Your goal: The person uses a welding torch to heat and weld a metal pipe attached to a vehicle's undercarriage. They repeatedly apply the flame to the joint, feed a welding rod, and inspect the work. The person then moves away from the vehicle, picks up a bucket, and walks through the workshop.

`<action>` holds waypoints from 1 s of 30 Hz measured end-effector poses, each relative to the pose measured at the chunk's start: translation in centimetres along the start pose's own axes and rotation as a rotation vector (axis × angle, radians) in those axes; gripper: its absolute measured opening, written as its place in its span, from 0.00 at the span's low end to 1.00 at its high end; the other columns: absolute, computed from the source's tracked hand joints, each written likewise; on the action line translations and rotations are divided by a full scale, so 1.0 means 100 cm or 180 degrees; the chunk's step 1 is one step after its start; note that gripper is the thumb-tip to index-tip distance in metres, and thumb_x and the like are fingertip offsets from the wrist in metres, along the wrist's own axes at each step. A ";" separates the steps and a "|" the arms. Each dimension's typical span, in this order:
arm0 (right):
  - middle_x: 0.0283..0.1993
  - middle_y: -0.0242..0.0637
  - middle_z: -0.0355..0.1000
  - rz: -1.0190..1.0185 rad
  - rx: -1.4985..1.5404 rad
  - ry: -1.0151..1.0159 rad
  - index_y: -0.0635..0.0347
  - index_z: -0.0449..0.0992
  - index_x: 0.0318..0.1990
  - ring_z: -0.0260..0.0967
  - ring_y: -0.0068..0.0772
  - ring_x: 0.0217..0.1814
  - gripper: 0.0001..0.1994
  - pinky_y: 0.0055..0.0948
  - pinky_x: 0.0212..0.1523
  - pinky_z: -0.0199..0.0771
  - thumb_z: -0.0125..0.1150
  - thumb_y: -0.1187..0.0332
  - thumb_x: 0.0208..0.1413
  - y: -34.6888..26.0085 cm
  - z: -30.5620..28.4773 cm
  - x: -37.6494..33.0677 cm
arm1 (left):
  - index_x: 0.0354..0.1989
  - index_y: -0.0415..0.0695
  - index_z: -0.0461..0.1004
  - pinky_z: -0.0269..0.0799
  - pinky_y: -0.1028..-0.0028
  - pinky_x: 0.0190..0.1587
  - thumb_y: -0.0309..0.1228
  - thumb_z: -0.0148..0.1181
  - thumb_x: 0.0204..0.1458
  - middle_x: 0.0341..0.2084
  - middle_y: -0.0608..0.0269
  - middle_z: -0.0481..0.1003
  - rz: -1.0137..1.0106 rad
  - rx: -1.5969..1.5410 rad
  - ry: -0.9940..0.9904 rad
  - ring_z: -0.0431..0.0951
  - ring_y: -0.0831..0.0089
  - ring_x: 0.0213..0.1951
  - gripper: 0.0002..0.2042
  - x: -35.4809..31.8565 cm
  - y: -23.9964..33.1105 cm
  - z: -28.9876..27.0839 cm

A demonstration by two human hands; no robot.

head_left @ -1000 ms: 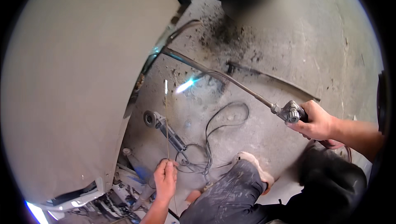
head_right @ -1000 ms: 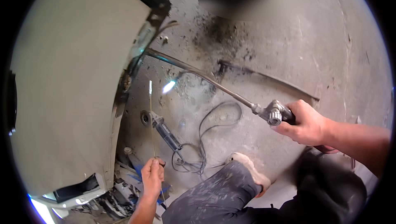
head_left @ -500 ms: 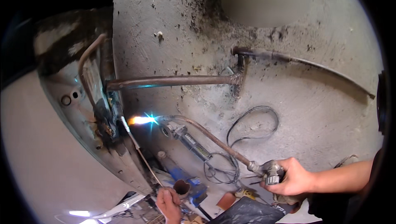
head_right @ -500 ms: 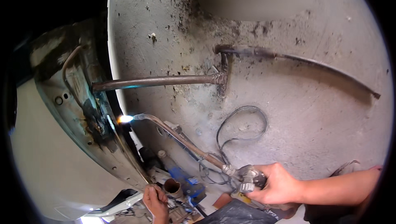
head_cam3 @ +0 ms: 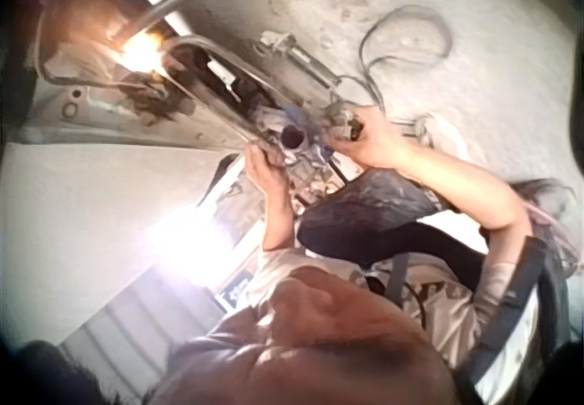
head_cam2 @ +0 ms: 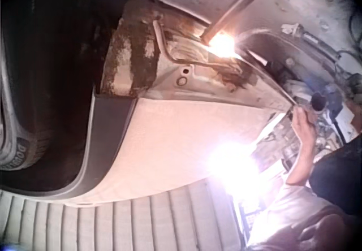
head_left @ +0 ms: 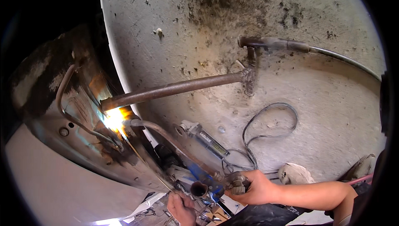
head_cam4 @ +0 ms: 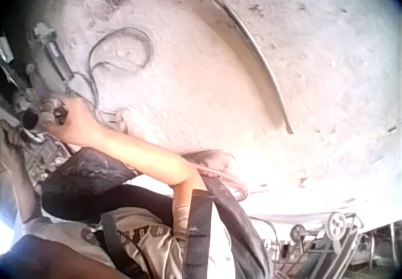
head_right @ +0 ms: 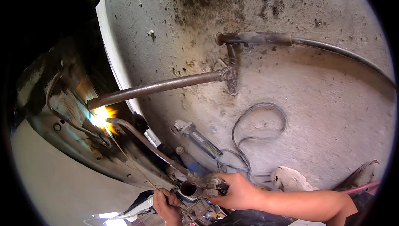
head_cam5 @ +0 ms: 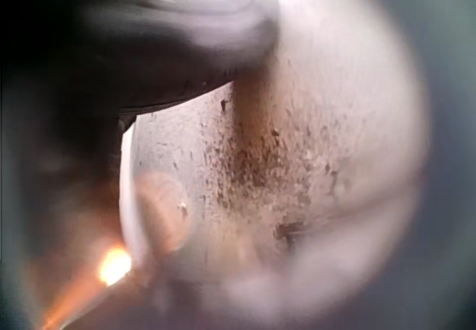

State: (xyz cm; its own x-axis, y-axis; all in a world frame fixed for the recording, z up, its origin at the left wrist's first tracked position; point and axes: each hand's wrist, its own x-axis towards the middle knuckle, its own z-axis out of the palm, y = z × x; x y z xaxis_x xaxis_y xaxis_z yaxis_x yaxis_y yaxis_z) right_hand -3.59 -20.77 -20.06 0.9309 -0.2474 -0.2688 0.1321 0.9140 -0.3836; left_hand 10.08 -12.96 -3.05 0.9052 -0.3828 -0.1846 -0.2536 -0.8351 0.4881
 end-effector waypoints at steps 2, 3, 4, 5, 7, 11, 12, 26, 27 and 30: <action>0.26 0.40 0.73 0.0198 0.0074 -0.0129 0.63 0.73 0.46 0.65 0.19 0.25 0.21 0.24 0.28 0.69 0.69 0.69 0.41 0.005 0.001 0.006 | 0.28 0.40 0.67 0.61 0.73 0.21 0.41 0.38 0.63 0.16 0.64 0.65 0.0432 0.1306 -0.0087 0.61 0.73 0.17 0.18 0.000 0.008 0.005; 0.25 0.40 0.73 0.0128 0.0021 -0.0130 0.64 0.73 0.46 0.65 0.19 0.25 0.22 0.24 0.28 0.69 0.69 0.69 0.41 0.005 0.002 0.008 | 0.28 0.40 0.66 0.59 0.75 0.20 0.41 0.38 0.63 0.16 0.66 0.64 0.0330 0.1128 0.0087 0.61 0.75 0.17 0.18 0.000 0.005 0.007; 0.25 0.40 0.73 0.0063 -0.0034 -0.0131 0.65 0.73 0.46 0.65 0.18 0.25 0.22 0.23 0.28 0.69 0.70 0.69 0.40 0.006 0.004 0.010 | 0.27 0.41 0.66 0.57 0.77 0.20 0.40 0.39 0.63 0.16 0.68 0.64 0.0225 0.0948 0.0261 0.60 0.77 0.16 0.18 -0.001 -0.001 0.007; 0.25 0.41 0.72 0.0001 -0.0089 -0.0131 0.65 0.73 0.46 0.65 0.18 0.25 0.23 0.23 0.28 0.69 0.70 0.69 0.40 0.008 0.005 0.012 | 0.26 0.41 0.65 0.55 0.78 0.19 0.40 0.39 0.63 0.16 0.69 0.63 0.0119 0.0764 0.0433 0.59 0.79 0.16 0.17 -0.001 -0.005 0.007; 0.25 0.42 0.73 0.0093 -0.0143 -0.0111 0.67 0.73 0.45 0.65 0.18 0.25 0.23 0.24 0.28 0.70 0.70 0.68 0.40 0.011 0.005 0.014 | 0.24 0.43 0.64 0.51 0.79 0.18 0.40 0.40 0.62 0.15 0.71 0.60 -0.0137 0.0404 0.0409 0.56 0.81 0.15 0.17 -0.002 -0.006 0.005; 0.27 0.45 0.74 -0.0032 0.0049 -0.0122 0.71 0.71 0.45 0.67 0.19 0.25 0.25 0.25 0.29 0.71 0.71 0.68 0.39 0.008 0.003 0.019 | 0.22 0.46 0.61 0.46 0.80 0.17 0.40 0.42 0.62 0.12 0.73 0.56 -0.0238 -0.0065 0.0428 0.51 0.83 0.14 0.16 0.001 -0.010 0.002; 0.28 0.45 0.74 -0.0075 -0.0008 -0.0087 0.72 0.71 0.46 0.67 0.19 0.26 0.25 0.25 0.29 0.71 0.71 0.68 0.39 0.010 0.004 0.020 | 0.22 0.47 0.60 0.46 0.80 0.17 0.40 0.43 0.62 0.12 0.73 0.55 -0.0250 -0.0067 0.0433 0.51 0.83 0.14 0.16 0.001 -0.010 0.003; 0.26 0.29 0.74 -0.0142 0.0021 -0.0126 0.65 0.76 0.38 0.62 0.13 0.28 0.13 0.19 0.28 0.67 0.70 0.69 0.46 0.024 -0.002 0.023 | 0.22 0.47 0.60 0.46 0.80 0.17 0.40 0.42 0.62 0.12 0.72 0.56 -0.0424 -0.0112 0.0524 0.51 0.82 0.14 0.16 -0.001 -0.012 0.012; 0.26 0.29 0.74 -0.0137 0.0089 -0.0192 0.65 0.76 0.38 0.62 0.13 0.28 0.13 0.19 0.29 0.67 0.70 0.69 0.46 0.018 -0.004 0.024 | 0.22 0.46 0.60 0.46 0.80 0.17 0.40 0.42 0.62 0.13 0.72 0.56 -0.0382 -0.0009 0.0515 0.51 0.82 0.14 0.16 -0.001 -0.009 0.014; 0.27 0.32 0.74 -0.0127 0.0238 -0.0323 0.64 0.76 0.39 0.63 0.14 0.28 0.14 0.21 0.30 0.68 0.69 0.70 0.45 0.002 -0.011 0.026 | 0.23 0.46 0.61 0.47 0.81 0.17 0.40 0.42 0.62 0.13 0.72 0.56 -0.0327 0.0186 0.0487 0.52 0.82 0.14 0.16 -0.002 -0.010 0.014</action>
State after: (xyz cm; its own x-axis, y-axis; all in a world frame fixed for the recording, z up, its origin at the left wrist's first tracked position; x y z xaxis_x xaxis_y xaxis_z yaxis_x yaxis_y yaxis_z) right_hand -1.53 -21.58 -21.79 0.9536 -0.2536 -0.1625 0.1912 0.9265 -0.3242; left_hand 9.71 -12.57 -4.69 0.9676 -0.2333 -0.0968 -0.1724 -0.8899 0.4222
